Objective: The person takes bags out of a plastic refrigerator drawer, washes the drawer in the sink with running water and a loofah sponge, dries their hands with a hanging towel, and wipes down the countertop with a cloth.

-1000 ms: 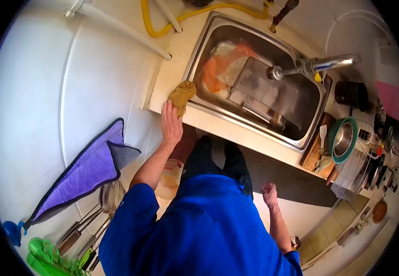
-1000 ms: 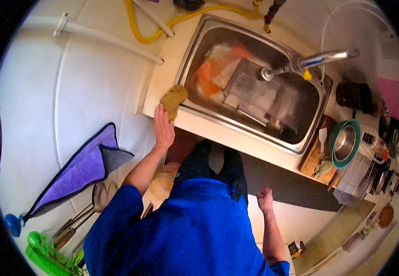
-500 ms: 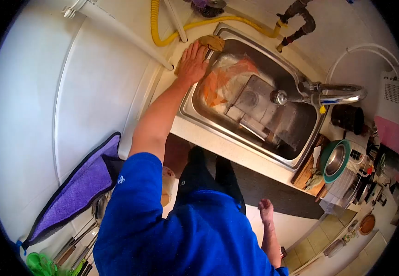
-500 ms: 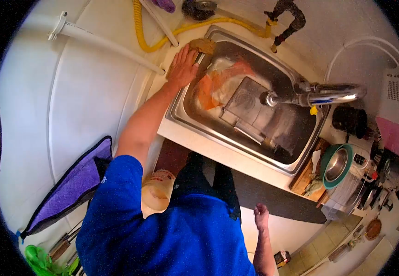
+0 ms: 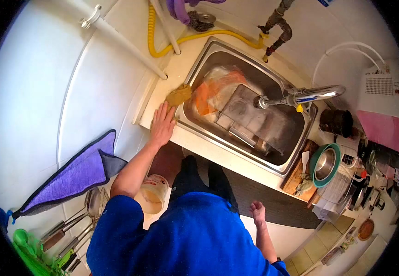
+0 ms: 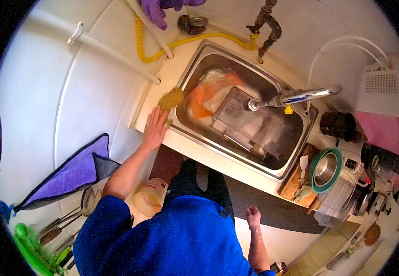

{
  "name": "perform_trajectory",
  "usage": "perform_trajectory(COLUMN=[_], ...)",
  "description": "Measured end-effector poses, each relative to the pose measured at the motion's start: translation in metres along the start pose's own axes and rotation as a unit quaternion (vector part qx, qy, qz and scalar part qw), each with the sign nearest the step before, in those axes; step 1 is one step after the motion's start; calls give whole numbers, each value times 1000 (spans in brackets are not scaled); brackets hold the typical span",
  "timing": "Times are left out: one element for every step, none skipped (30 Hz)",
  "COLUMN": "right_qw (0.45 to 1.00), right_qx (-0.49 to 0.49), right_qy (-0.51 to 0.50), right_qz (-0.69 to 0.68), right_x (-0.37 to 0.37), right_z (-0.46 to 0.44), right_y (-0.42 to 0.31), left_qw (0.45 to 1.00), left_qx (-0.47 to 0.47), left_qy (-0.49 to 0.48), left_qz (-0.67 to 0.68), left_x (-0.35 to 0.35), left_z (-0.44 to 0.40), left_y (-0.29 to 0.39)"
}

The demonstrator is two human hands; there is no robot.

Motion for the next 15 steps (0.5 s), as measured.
perform_trajectory(right_qw=[1000, 1000, 1000, 999, 998, 999, 1000, 1000, 999, 998, 996, 993, 989, 987, 984], right_qx=[-12, -29, -29, -30, -29, -24, 9, 11, 12, 25, 36, 67, 85, 103, 122], right_qy=[8, -7, -4, -18, -32, -22, -12, 1, 16, 36, 56, 81, 95, 99, 102], right_qz=[-26, 7, 4, 19, 38, -19, -26, -28, -29, -40, -51, -56, -71, -78, -85], right_x=[1, 4, 9, 11, 11, 13, 13, 14, 12, 10, 10, 12, 15, 20, 22], right_z=[2, 7, 11, 17, 26, 37, 47, 56, 64, 71, 77, 84, 93, 101, 109], right_y=[-10, -21, -28, -31, -33, -33, -34, -29, -20, -5, 11, 22, 33, 40, 58], left_qw=[1000, 999, 999, 994, 986, 987, 987, 985, 983, 983, 984, 984, 985, 984, 983], left_qx=[13, 36, 41, 70, 96, 90, 87, 87, 85, 89, 70, 52, 56, 52, 48], left_qy=[1, 13, 13, 11, 8, 25, 43, 42, 42, 44, 41, 35, 33, 22, 10], left_qz=[-12, -21, -19, -80, -138, -134, -131, -145, -159, -152, -158, -165, -159, -166, -175], left_x=[0, -4, -6, -6, 0, 7, 14, 15, 14, 18, 22, 23, 24, 23, 24], left_z=[-3, -23, -50, -79, -105, -132, -161, -187, -212, -236, -259, -274, -282, -282, -272], left_y=[3, 13, 20, 28, 34, 37, 38, 44, 51, 57, 62, 67, 68, 69, 67])
Point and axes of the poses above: each hand's wrist, its own z-axis away from the middle knuckle, its own x-axis out of the palm, y = z × x, the point moved 1 cm from there along -z, towards the middle knuckle, and after that the axes turned 2 degrees about -x, right-handed, at the moved point
